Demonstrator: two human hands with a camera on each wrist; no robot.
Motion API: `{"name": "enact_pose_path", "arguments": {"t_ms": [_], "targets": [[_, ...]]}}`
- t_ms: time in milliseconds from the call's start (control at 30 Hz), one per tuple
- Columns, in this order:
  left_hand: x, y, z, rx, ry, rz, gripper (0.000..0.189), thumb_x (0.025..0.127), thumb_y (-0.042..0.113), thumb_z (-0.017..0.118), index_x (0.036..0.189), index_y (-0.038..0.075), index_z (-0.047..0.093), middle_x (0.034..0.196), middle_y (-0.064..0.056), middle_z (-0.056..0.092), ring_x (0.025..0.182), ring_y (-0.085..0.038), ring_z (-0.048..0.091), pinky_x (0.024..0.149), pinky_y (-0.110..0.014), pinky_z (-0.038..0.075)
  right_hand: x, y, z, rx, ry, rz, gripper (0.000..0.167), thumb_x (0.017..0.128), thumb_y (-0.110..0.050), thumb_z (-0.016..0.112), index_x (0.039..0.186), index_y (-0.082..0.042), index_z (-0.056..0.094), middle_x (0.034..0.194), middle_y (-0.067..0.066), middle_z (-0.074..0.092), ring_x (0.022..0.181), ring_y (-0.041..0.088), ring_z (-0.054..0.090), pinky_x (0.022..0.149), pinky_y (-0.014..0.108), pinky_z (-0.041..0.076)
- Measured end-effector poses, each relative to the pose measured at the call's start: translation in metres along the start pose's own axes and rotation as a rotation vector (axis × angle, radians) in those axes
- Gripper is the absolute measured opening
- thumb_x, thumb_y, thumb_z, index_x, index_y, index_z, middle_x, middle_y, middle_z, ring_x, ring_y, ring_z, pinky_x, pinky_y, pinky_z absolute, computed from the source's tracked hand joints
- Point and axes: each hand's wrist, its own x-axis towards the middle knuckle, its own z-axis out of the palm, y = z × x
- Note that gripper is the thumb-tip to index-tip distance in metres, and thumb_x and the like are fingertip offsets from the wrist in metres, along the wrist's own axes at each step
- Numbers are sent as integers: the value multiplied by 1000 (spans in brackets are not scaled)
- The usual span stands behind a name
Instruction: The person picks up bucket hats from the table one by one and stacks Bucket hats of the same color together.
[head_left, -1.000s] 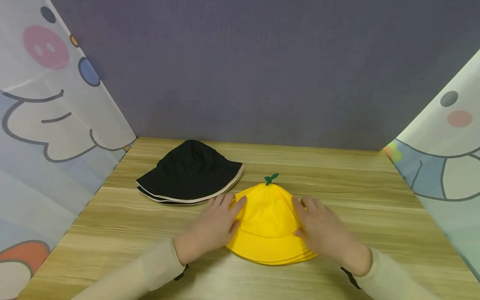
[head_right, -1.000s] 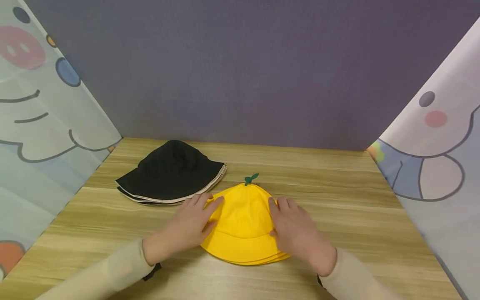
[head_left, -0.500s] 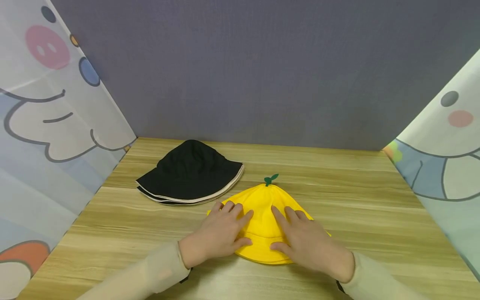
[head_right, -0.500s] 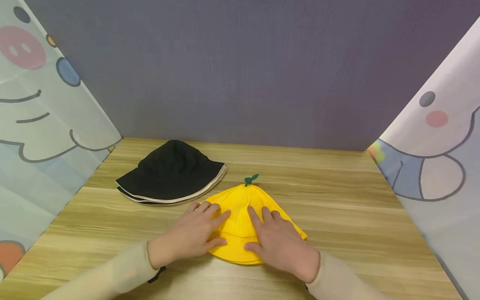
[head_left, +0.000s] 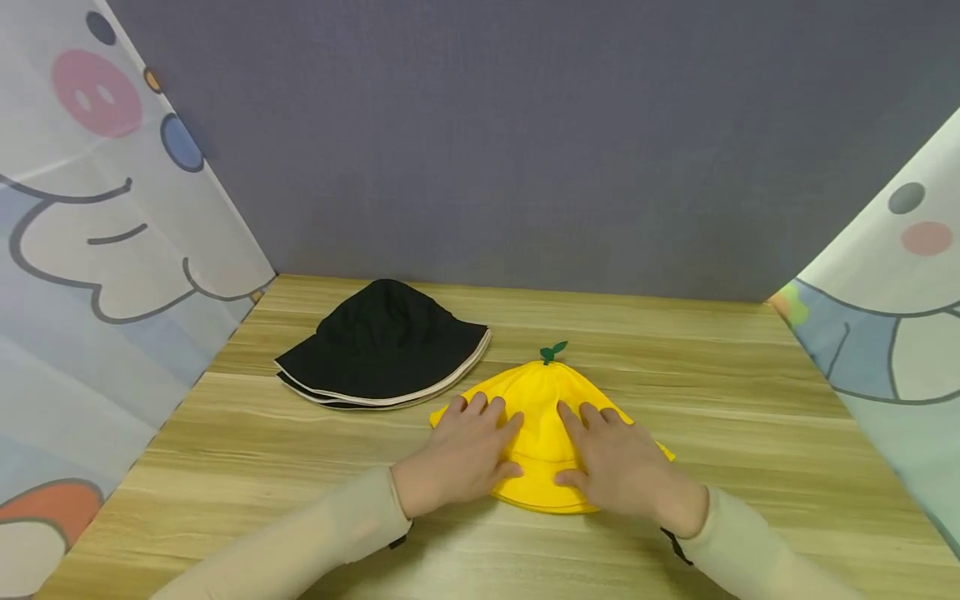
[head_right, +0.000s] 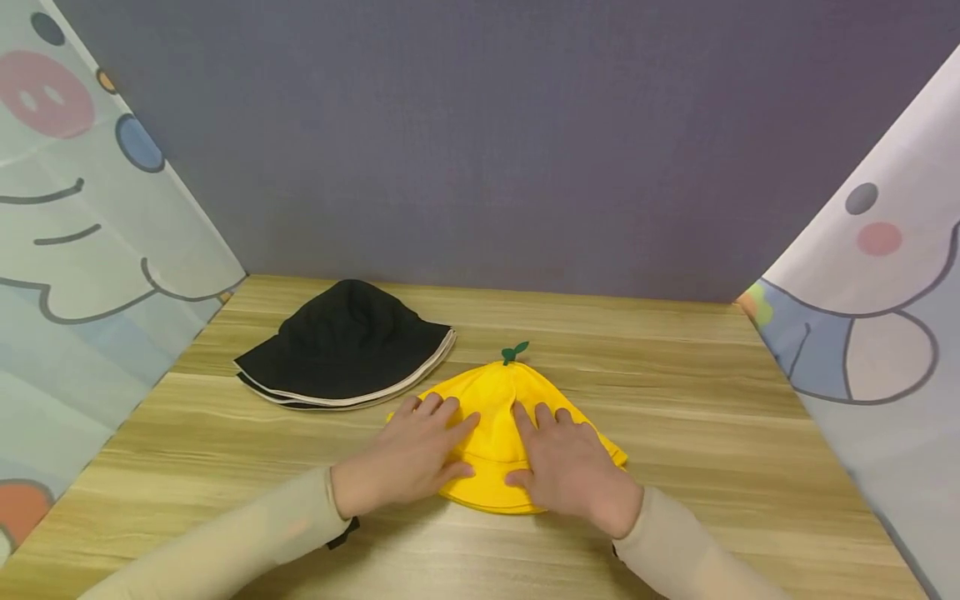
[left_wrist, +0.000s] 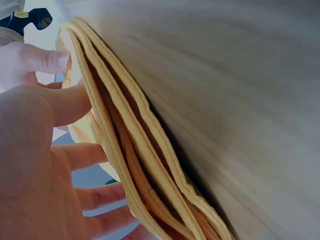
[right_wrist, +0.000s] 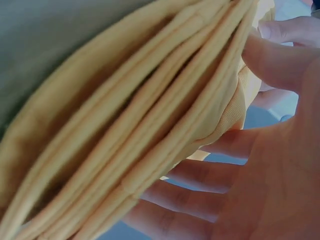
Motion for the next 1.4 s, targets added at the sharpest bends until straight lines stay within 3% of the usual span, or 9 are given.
{"name": "enact_pose_path", "arguments": {"t_ms": [200,400,733,1000,1400], "targets": [[27,8,-5,3,-101,-37,68,98,65,53,151,24,51,130,-3,53,109,-23,46,91,-41,41,4,18,-2,34,-44,23,87,92,-56,68,153,0,42,142,24,51,121,48,55,84,64,51],[49,13,-6,38,-150,-63,69,98,66,49,154,25,47,135,-2,51,114,-23,45,95,-43,40,10,33,-6,28,-70,29,87,94,-53,67,153,3,39,147,27,47,124,52,52,86,68,49],[78,22,-9,27,-189,-85,69,99,66,47,155,26,45,142,-2,47,126,-25,41,103,-46,38,19,58,-12,76,-122,50,89,92,-48,72,153,6,37,150,29,42,129,52,49,93,66,46],[104,26,-11,12,-206,-103,66,100,64,46,154,27,45,141,-1,45,127,-24,40,100,-43,36,28,78,-16,97,-147,76,91,92,-45,74,152,10,34,148,33,41,126,55,49,96,64,45],[134,32,-11,-66,-244,-149,67,99,64,45,158,32,38,148,1,40,133,-22,36,105,-43,33,35,101,-19,128,-188,132,94,92,-42,75,152,13,29,150,40,32,130,60,42,102,67,39]]}}
